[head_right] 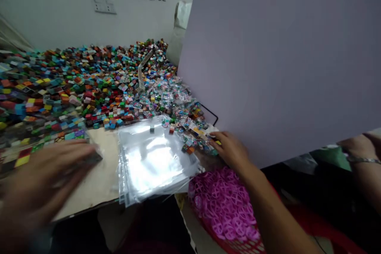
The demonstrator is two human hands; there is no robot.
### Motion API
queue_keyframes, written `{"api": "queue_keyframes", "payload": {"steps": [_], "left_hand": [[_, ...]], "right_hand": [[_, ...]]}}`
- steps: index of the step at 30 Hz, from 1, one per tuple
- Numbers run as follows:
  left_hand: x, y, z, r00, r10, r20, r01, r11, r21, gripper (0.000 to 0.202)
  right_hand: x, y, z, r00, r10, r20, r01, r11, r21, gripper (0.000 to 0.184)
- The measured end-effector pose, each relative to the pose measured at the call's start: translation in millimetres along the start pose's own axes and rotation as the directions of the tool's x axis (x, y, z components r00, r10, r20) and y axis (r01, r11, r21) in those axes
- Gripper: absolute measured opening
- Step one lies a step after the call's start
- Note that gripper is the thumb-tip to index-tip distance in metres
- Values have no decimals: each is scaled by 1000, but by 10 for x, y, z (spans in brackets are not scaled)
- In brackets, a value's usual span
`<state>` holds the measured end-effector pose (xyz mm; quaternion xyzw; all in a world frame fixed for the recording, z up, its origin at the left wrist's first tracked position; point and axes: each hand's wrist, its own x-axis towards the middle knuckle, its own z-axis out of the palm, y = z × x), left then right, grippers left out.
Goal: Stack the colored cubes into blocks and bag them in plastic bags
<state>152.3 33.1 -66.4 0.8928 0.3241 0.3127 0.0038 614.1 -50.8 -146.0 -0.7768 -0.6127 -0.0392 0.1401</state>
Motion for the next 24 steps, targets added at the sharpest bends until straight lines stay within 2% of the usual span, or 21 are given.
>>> {"api": "queue_keyframes", "payload": {"steps": [2, 4, 7, 10, 11, 13, 15, 17, 19, 21, 24], "left_hand": [[284, 388, 544, 998, 55, 11, -52, 977, -206, 29], [552, 724, 1077, 984, 73, 165, -17, 948, -317, 27], [884, 1083, 1695, 910, -13, 414, 146, 945, -293, 44], [1094, 1284, 2065, 852, -101, 514, 213, 963, -164, 70], [1132, 1319, 2145, 847, -115, 518, 209, 970, -126, 71], [1165, 1341, 2250, 857, -118, 502, 186, 979, -89, 57], [1150, 1307, 2292, 877, -102, 469, 167, 981, -100, 35], [1109, 1233, 2284, 889, -84, 450, 160, 978, -134, 24], [1057, 1140, 2251, 886, -51, 460, 154, 970, -190, 23], [999, 1047, 2217, 878, -13, 479, 169, 943, -285, 31], [901, 928, 2179, 880, -23, 474, 260, 859, -441, 56]], "right_hand": [[-206, 142, 125, 998, 63, -25, -62, 996, 57, 41], [-318, 134, 211, 995, 96, -23, -93, 991, 100, 49], [-321, -50, 333, 995, 94, -20, -90, 987, 132, 53], [-205, -253, 474, 994, 93, -58, -82, 982, 168, 44], [-158, -300, 516, 994, 84, -74, -68, 979, 193, 40], [-66, -352, 580, 994, 50, -97, -23, 964, 264, 37], [11, -350, 609, 993, 35, -111, 9, 930, 367, 37], [62, -313, 609, 990, 76, -117, -8, 866, 499, 35], [87, -275, 586, 981, 170, -93, -69, 755, 652, 33], [89, -271, 544, 966, 255, -32, -134, 604, 785, 39], [51, -371, 446, 961, 260, 93, -193, 390, 901, 49]]}}
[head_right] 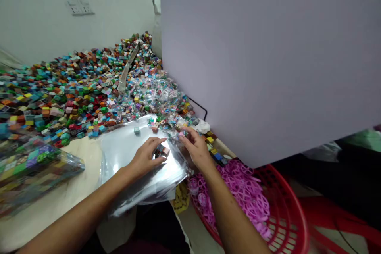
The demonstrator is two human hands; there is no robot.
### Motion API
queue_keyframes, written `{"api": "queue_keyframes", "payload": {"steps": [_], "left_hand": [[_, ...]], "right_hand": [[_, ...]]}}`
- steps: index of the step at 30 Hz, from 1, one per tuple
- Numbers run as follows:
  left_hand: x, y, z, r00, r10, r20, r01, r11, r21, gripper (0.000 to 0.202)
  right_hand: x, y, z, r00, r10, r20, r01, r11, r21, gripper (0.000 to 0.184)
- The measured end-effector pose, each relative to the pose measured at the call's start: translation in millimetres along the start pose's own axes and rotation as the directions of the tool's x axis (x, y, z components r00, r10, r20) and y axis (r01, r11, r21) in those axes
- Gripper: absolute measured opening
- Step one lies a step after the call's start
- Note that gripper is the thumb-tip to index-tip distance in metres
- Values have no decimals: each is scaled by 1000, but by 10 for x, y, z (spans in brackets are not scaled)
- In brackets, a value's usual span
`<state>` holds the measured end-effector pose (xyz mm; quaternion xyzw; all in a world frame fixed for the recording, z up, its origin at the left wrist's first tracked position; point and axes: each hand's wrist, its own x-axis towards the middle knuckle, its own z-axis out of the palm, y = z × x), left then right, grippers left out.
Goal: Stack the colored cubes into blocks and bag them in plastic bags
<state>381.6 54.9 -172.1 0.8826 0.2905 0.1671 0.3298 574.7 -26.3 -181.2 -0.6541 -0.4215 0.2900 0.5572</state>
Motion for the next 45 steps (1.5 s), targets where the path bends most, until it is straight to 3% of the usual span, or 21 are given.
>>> {"api": "queue_keyframes", "payload": {"steps": [5, 9, 11, 14, 17, 20, 22, 24, 26, 29, 32, 33, 35, 38, 40, 42, 45], "left_hand": [[-257, -91, -101, 997, -71, -38, 59, 966, -253, 65], [-497, -87, -208, 989, -139, 39, 142, 882, -450, 67], [-582, -98, -245, 982, -184, 46, 182, 840, -512, 55], [-656, -145, -278, 963, -270, -7, 234, 849, -474, 37], [-704, -180, -288, 961, -259, -100, 218, 927, -306, 38], [-745, -149, -256, 968, -135, -213, 105, 984, -144, 39], [-750, -101, -205, 970, -33, -241, 20, 998, -54, 38], [-732, -61, -143, 976, 32, -214, -23, 999, 47, 49], [-702, -49, -92, 984, 46, -171, -23, 990, 137, 54], [-682, -92, -74, 987, 30, -159, 1, 981, 193, 44], [-705, -165, -119, 990, 36, -138, -8, 980, 200, 47], [-716, -184, -138, 992, 42, -117, -19, 981, 194, 45], [-732, -201, -175, 996, 41, -80, -28, 987, 156, 33], [-736, -164, -224, 997, -23, -67, 27, 998, 52, 19], [-732, -119, -269, 992, -106, -68, 106, 994, -6, 14], [-737, -86, -331, 972, -222, -71, 218, 974, -54, 13], [-766, -90, -445, 921, -383, -67, 373, 919, -124, 16]], "right_hand": [[-270, -242, 255, 950, 81, 303, -97, 995, 39, 47], [-483, -306, 545, 918, 59, 393, -59, 998, -12, 50], [-519, -289, 630, 910, 43, 413, -51, 999, 10, 52], [-459, -220, 612, 952, -17, 304, 46, 995, -88, 42], [-347, -126, 521, 970, -196, 144, 240, 873, -425, 34], [-283, -46, 520, 924, -265, 274, 381, 690, -616, 38], [-263, -19, 581, 902, -246, 354, 426, 634, -646, 38], [-227, -22, 662, 916, -219, 337, 394, 650, -649, 36], [-151, -70, 731, 948, -189, 257, 309, 744, -592, 34], [37, -234, 748, 976, -109, 188, 159, 947, -280, 46], [224, -413, 609, 970, -134, 205, 137, 991, -2, 59], [265, -441, 538, 971, -162, 177, 170, 985, -31, 55], [302, -416, 402, 973, -210, 99, 229, 933, -277, 41], [284, -193, 303, 950, -267, 163, 306, 681, -666, 32], [267, -15, 312, 920, -287, 265, 385, 543, -746, 31], [259, 90, 339, 905, -325, 274, 413, 523, -746, 28], [211, 34, 384, 907, -390, 158, 393, 652, -648, 23]]}}
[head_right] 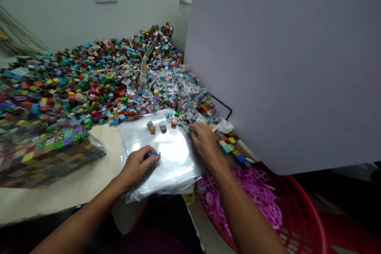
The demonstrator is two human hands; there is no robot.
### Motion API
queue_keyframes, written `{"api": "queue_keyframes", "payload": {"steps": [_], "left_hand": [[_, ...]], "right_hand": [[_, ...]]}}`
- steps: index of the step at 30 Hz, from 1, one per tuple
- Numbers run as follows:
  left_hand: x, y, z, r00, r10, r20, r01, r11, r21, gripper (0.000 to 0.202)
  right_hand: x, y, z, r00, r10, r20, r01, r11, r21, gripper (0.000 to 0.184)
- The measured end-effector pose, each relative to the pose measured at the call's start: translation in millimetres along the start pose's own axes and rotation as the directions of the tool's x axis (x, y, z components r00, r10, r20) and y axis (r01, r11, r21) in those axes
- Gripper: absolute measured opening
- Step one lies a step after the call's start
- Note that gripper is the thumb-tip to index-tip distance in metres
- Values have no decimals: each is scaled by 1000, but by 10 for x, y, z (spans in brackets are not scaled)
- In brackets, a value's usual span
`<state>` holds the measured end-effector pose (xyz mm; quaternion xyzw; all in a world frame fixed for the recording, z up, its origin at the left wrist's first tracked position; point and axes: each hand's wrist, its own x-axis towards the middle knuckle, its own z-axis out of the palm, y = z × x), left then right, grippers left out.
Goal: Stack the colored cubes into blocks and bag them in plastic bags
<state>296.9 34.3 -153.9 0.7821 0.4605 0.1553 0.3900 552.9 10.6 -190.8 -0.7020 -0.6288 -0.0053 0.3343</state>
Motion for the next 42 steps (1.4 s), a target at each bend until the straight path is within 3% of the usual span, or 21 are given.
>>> {"api": "queue_keyframes", "payload": {"steps": [3, 6, 7, 9, 12, 15, 17, 19, 21, 24, 28, 30, 33, 36, 39, 42], "left_hand": [[-8, -58, -107, 997, -71, 7, 71, 996, 46, 19], [-10, -141, -172, 999, -37, 8, 35, 988, 149, 20], [-15, -169, -186, 1000, -10, -8, 12, 985, 173, 20], [-41, -215, -206, 997, 40, -66, -25, 979, 204, 28], [-116, -256, -219, 989, 85, -118, -56, 972, 228, 41], [-191, -277, -191, 987, 132, -92, -105, 963, 250, 44], [-218, -297, -148, 983, 169, -75, -142, 949, 281, 32], [-231, -326, -101, 975, 210, -70, -176, 929, 325, 20], [-242, -362, -70, 965, 253, -71, -211, 907, 364, 17], [-273, -422, -72, 947, 308, -94, -249, 885, 392, 17], [-317, -501, -136, 924, 343, -167, -268, 895, 357, 22], [-327, -531, -169, 914, 348, -208, -276, 909, 312, 23], [-315, -541, -205, 898, 360, -253, -297, 920, 255, 22], [-255, -485, -242, 877, 404, -259, -341, 904, 257, 24], [-137, -377, -287, 855, 457, -245, -361, 863, 352, 23], [8, -275, -293, 837, 504, -212, -372, 809, 456, 21]], "right_hand": [[-63, -281, -64, 993, 114, -13, -106, 953, 283, 24], [-202, -610, -6, 950, 122, 288, -274, 772, 573, 32], [-249, -691, 39, 923, 94, 373, -312, 750, 583, 33], [-324, -782, 130, 902, 90, 422, -311, 814, 491, 33], [-377, -787, 184, 960, 141, 243, -215, 925, 314, 40], [-399, -786, 154, 997, 44, 56, -57, 962, 268, 41], [-408, -826, 144, 993, -99, 68, 83, 974, 213, 35], [-404, -879, 167, 968, -186, 167, 161, 975, 154, 30], [-379, -916, 214, 958, -154, 243, 130, 985, 111, 26], [-317, -925, 277, 966, -41, 257, 5, 990, 140, 26], [-283, -895, 230, 986, 100, 136, -139, 938, 317, 28], [-310, -849, 142, 990, 136, 44, -143, 919, 368, 27], [-407, -699, -22, 997, 65, -43, -48, 947, 317, 24], [-563, -486, -172, 999, -41, 13, 37, 979, 200, 23], [-755, -351, -300, 992, -104, 67, 98, 992, 78, 24], [-933, -394, -361, 979, -199, 35, 200, 979, -28, 23]]}}
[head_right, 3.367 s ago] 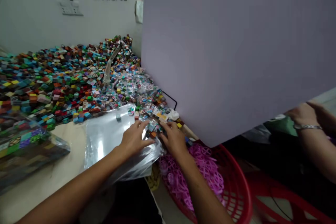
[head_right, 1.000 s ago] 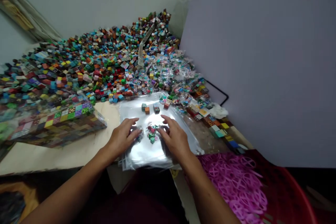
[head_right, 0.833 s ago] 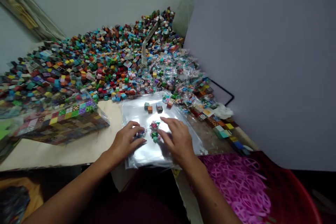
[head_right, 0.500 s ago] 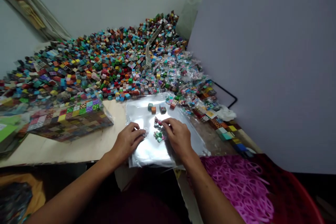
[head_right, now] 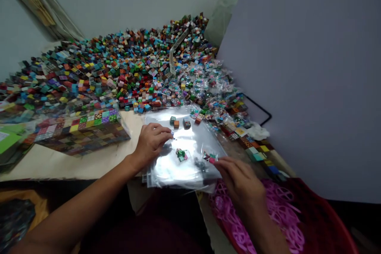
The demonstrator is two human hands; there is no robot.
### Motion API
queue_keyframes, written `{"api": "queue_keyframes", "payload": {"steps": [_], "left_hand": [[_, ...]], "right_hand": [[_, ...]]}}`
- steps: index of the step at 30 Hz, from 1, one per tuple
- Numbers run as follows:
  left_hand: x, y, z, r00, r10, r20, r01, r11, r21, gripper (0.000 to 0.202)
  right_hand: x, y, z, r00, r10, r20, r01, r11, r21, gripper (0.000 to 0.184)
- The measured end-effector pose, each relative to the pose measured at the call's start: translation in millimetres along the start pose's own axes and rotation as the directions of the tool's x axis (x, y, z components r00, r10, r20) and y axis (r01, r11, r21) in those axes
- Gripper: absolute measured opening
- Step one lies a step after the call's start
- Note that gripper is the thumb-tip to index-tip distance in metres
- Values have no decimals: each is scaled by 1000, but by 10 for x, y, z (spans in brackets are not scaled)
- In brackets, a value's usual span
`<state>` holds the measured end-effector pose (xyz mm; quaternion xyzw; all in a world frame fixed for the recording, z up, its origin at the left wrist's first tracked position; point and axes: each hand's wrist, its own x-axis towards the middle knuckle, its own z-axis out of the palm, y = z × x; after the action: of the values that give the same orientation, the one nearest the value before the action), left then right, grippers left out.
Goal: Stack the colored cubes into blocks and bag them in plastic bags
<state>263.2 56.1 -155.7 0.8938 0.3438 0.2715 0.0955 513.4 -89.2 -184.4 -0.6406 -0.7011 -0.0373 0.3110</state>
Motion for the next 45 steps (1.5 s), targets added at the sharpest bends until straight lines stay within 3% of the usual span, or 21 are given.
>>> {"api": "queue_keyframes", "payload": {"steps": [4, 7, 9, 11, 15, 22, 27, 31, 33, 37, 41, 43, 45], "left_hand": [[101, 38, 161, 987, 119, 108, -110, 991, -81, 20], [62, 45, 301, 974, 162, 156, -133, 975, -179, 18], [20, 28, 353, 977, 141, 158, -106, 972, -212, 20], [-10, 3, 370, 980, 123, 155, -80, 963, -257, 21], [-26, -35, 372, 987, 92, 134, -42, 940, -338, 19], [-12, -109, 392, 996, 24, 89, 18, 894, -447, 15], [7, -133, 323, 992, 79, 94, -58, 977, -205, 18], [-13, 20, 215, 977, 125, 175, -124, 992, -14, 20], [-79, 133, 188, 977, 140, 160, -146, 989, 26, 20], [-268, 263, 260, 993, 121, 5, -121, 993, -10, 27], [-334, 261, 373, 994, 72, -79, -79, 993, -87, 20], [-318, 272, 387, 994, 66, -82, -76, 990, -122, 18], [-299, 298, 384, 994, 53, -92, -65, 989, -133, 18]], "right_hand": [[-50, -264, 119, 992, -122, -24, 121, 992, -46, 26], [25, -412, 276, 983, -126, 136, 128, 992, 0, 29], [84, -455, 348, 973, -90, 213, 78, 995, 61, 25], [131, -466, 387, 977, 1, 212, -28, 992, 127, 22], [209, -451, 428, 954, 177, 244, -229, 952, 202, 37], [418, -467, 440, 851, 171, 497, -346, 894, 284, 45], [583, -491, 414, 792, 192, 580, -396, 884, 248, 37], [673, -507, 434, 758, 208, 618, -415, 885, 211, 29], [690, -537, 450, 754, 231, 615, -432, 880, 199, 27], [667, -605, 449, 784, 245, 571, -436, 871, 225, 23], [643, -428, 339, 819, 171, 548, -396, 860, 323, 27], [674, -195, 276, 875, 239, 422, -366, 896, 252, 25], [747, 81, 264, 919, 342, 195, -359, 932, 56, 23]]}}
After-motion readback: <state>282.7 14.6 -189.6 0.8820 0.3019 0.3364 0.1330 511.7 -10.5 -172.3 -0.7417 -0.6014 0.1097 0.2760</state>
